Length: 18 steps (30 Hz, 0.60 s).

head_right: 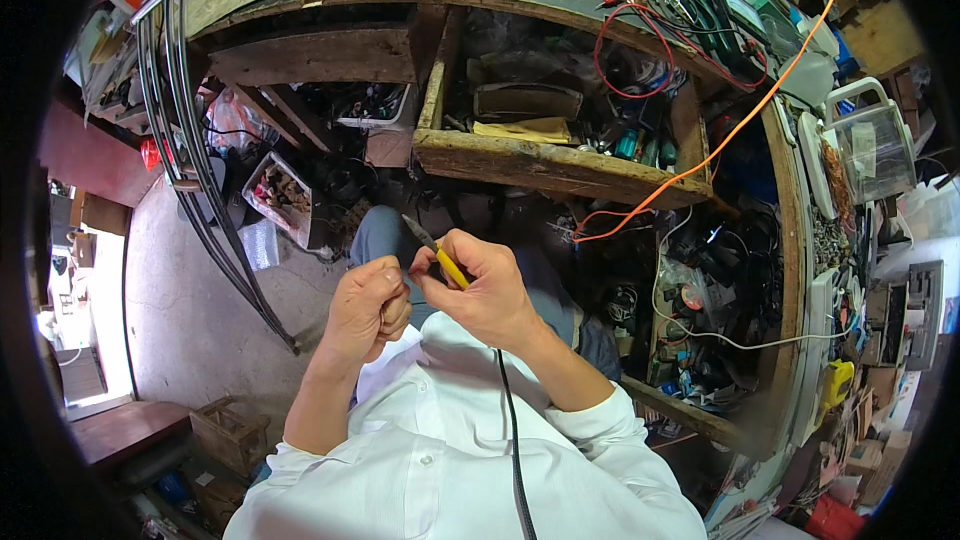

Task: The person strips a black wire with yellow-handled pliers, then uses a soldering iron on a green circuit board. They flip the board and use a multimeter probe to test points on both sides, handling the board and tools throughout.

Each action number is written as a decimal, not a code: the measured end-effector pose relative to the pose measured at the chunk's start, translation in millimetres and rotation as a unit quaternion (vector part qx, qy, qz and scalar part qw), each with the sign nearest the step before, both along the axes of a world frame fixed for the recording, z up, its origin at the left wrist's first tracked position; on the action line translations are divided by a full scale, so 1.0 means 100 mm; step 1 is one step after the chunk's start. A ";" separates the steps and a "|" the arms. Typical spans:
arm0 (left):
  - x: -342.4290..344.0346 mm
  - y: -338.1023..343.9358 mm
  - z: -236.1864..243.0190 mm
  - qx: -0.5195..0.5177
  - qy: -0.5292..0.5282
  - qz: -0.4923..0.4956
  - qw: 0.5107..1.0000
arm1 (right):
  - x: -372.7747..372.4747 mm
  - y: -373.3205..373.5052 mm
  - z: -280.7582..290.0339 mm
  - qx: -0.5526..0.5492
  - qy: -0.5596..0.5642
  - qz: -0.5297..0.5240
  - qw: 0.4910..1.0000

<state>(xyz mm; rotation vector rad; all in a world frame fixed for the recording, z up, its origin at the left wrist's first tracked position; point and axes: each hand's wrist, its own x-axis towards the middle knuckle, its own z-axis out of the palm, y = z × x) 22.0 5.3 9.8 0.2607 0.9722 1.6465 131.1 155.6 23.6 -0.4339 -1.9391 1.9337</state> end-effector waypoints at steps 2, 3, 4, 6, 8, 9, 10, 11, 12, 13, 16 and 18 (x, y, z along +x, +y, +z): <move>0.03 -0.01 0.02 0.004 -0.040 0.016 0.999 | 0.00 0.00 0.00 0.050 0.002 0.001 0.999; 0.05 -0.01 0.03 -0.002 -0.042 0.020 0.999 | 0.00 0.00 0.01 0.076 0.003 0.002 0.997; 0.07 -0.01 0.04 -0.008 -0.043 0.025 0.999 | 0.00 0.00 0.02 0.083 0.004 0.000 0.997; 0.09 -0.01 0.02 -0.006 -0.039 0.031 0.999 | 0.00 -0.02 0.04 0.097 0.006 -0.003 0.995; 0.09 -0.02 -0.02 0.011 -0.029 0.036 0.999 | 0.01 0.00 -0.01 0.092 0.026 -0.005 0.995; 0.09 -0.02 -0.03 0.004 -0.025 0.039 0.999 | 0.01 0.02 -0.02 0.091 0.035 -0.006 0.995; 0.10 -0.03 -0.04 -0.003 -0.022 0.042 0.999 | 0.01 0.01 0.00 0.107 0.022 -0.004 0.994; 0.10 -0.03 -0.05 -0.010 -0.018 0.045 0.999 | 0.01 -0.01 0.05 0.123 0.009 -0.002 0.992; 0.10 -0.03 -0.05 -0.008 -0.023 0.046 0.999 | 0.02 -0.01 0.08 0.141 -0.004 -0.001 0.990; 0.10 -0.04 -0.03 -0.006 -0.027 0.049 0.998 | 0.01 -0.01 0.07 0.153 0.008 -0.013 0.988; 0.07 -0.03 0.00 -0.005 -0.029 0.041 0.999 | 0.00 0.04 -0.05 0.167 0.006 -0.035 0.985; 0.05 -0.02 -0.01 -0.001 -0.006 0.049 0.999 | 0.01 0.04 -0.07 0.097 0.000 -0.029 0.995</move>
